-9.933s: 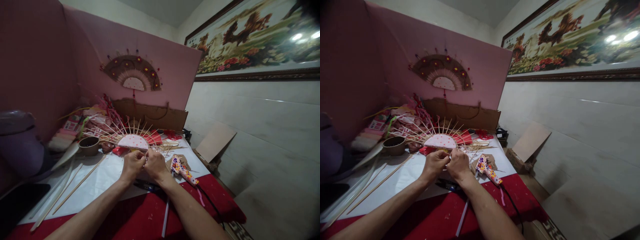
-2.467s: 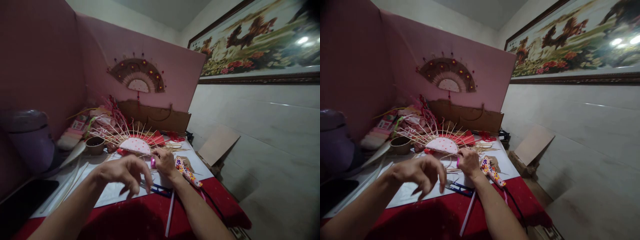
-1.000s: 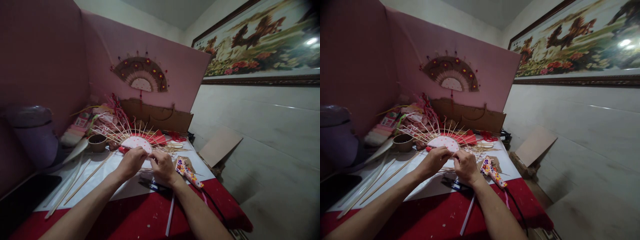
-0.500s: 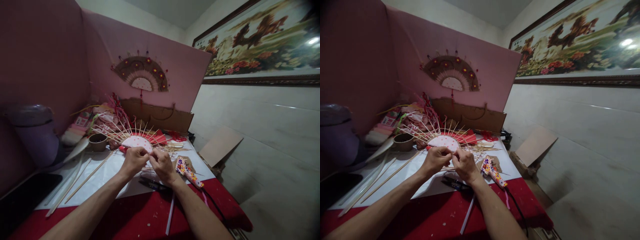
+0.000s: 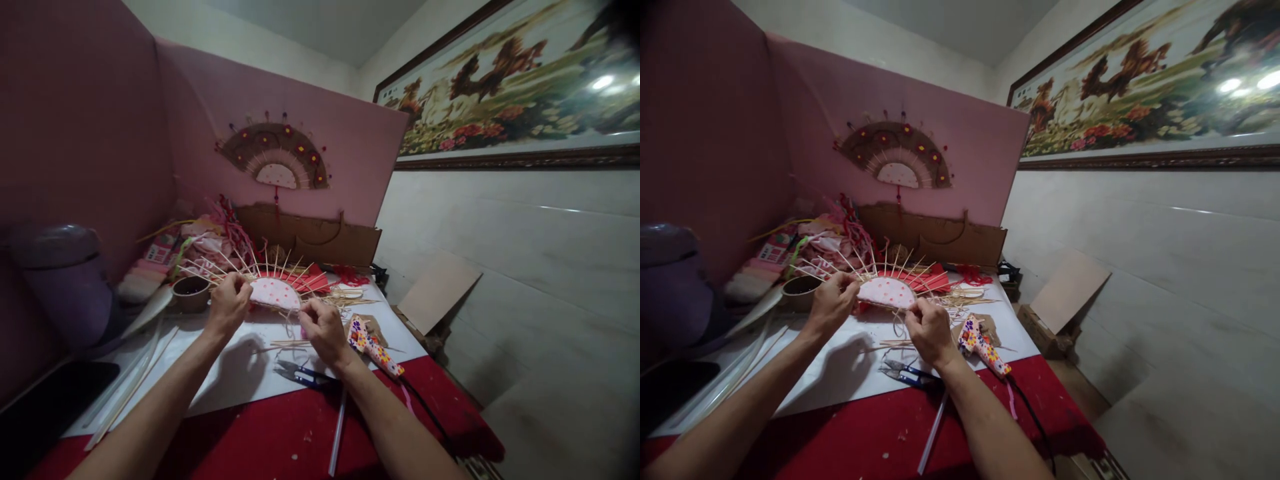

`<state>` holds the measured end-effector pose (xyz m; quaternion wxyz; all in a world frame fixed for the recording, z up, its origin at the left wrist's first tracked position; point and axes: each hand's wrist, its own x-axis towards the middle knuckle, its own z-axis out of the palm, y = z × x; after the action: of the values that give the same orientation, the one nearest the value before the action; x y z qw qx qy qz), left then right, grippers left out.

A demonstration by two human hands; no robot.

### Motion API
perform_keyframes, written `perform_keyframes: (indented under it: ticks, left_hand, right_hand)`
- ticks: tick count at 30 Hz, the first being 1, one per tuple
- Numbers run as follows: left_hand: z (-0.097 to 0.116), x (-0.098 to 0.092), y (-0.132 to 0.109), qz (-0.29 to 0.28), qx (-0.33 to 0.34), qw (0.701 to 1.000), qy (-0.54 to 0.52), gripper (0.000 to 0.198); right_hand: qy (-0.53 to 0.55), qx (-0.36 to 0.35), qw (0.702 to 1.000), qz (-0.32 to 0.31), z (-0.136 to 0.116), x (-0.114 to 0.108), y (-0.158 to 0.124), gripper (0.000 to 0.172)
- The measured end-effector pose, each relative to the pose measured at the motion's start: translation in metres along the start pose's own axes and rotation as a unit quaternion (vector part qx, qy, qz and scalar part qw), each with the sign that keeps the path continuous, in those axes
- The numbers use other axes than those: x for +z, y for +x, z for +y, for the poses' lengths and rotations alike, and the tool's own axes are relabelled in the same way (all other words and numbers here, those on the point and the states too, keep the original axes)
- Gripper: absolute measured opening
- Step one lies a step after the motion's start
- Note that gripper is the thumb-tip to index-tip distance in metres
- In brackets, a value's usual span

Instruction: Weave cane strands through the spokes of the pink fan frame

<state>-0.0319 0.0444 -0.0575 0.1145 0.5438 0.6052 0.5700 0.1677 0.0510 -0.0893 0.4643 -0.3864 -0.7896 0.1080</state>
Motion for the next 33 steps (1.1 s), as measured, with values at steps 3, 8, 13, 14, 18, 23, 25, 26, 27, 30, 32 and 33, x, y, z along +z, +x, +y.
perform_keyframes:
  ticks: [3, 8, 13, 14, 18, 23, 25, 26, 27, 30, 32, 33]
  left_hand:
    - [0.012, 0.003, -0.008, -0.121, -0.003, 0.99, -0.07, 0.019]
    - [0.044, 0.007, -0.047, -0.427, -0.012, 0.892, -0.146, 0.026]
    - [0.063, 0.008, -0.07, -0.731, -0.075, 0.653, -0.186, 0.026]
    - [0.063, 0.009, -0.07, -0.705, -0.08, 0.684, -0.171, 0.023]
    - [0.047, 0.016, -0.052, -0.408, -0.071, 0.899, -0.144, 0.016]
    - [0.019, 0.029, -0.035, -0.201, -0.057, 0.971, -0.12, 0.014]
    - [0.013, 0.034, -0.036, -0.191, -0.059, 0.974, -0.109, 0.016]
    - [0.012, 0.036, -0.037, -0.19, -0.057, 0.974, -0.105, 0.016]
    - [0.012, 0.037, -0.038, -0.189, -0.052, 0.975, -0.1, 0.016]
    - [0.013, 0.038, -0.041, -0.18, -0.031, 0.98, -0.08, 0.017]
    - [0.013, 0.04, -0.043, -0.172, -0.027, 0.982, -0.066, 0.019]
    - [0.013, 0.042, -0.044, -0.169, -0.032, 0.983, -0.06, 0.02]
  right_hand:
    - [0.017, 0.012, 1.0, -0.007, 0.003, 0.001, 0.003, 0.013]
    - [0.039, 0.015, 0.999, -0.024, 0.005, 0.003, 0.002, 0.013]
    - [0.067, 0.007, 0.997, -0.038, 0.008, 0.002, 0.003, 0.016]
    - [0.071, 0.007, 0.997, -0.037, 0.008, 0.002, 0.003, 0.015]
    - [0.087, 0.003, 0.995, -0.039, 0.009, 0.003, 0.002, 0.012]
    - [0.098, -0.009, 0.994, -0.043, 0.008, 0.005, 0.001, 0.014]
    - [0.096, -0.012, 0.994, -0.045, 0.008, 0.005, 0.0, 0.014]
    - [0.094, -0.013, 0.994, -0.045, 0.008, 0.004, 0.0, 0.014]
    - [0.091, -0.013, 0.995, -0.045, 0.008, 0.004, 0.0, 0.015]
    - [0.084, -0.012, 0.995, -0.048, 0.007, 0.004, -0.001, 0.016]
    - [0.082, -0.012, 0.995, -0.051, 0.005, 0.004, -0.001, 0.017]
    - [0.082, -0.013, 0.995, -0.053, 0.004, 0.004, -0.001, 0.018]
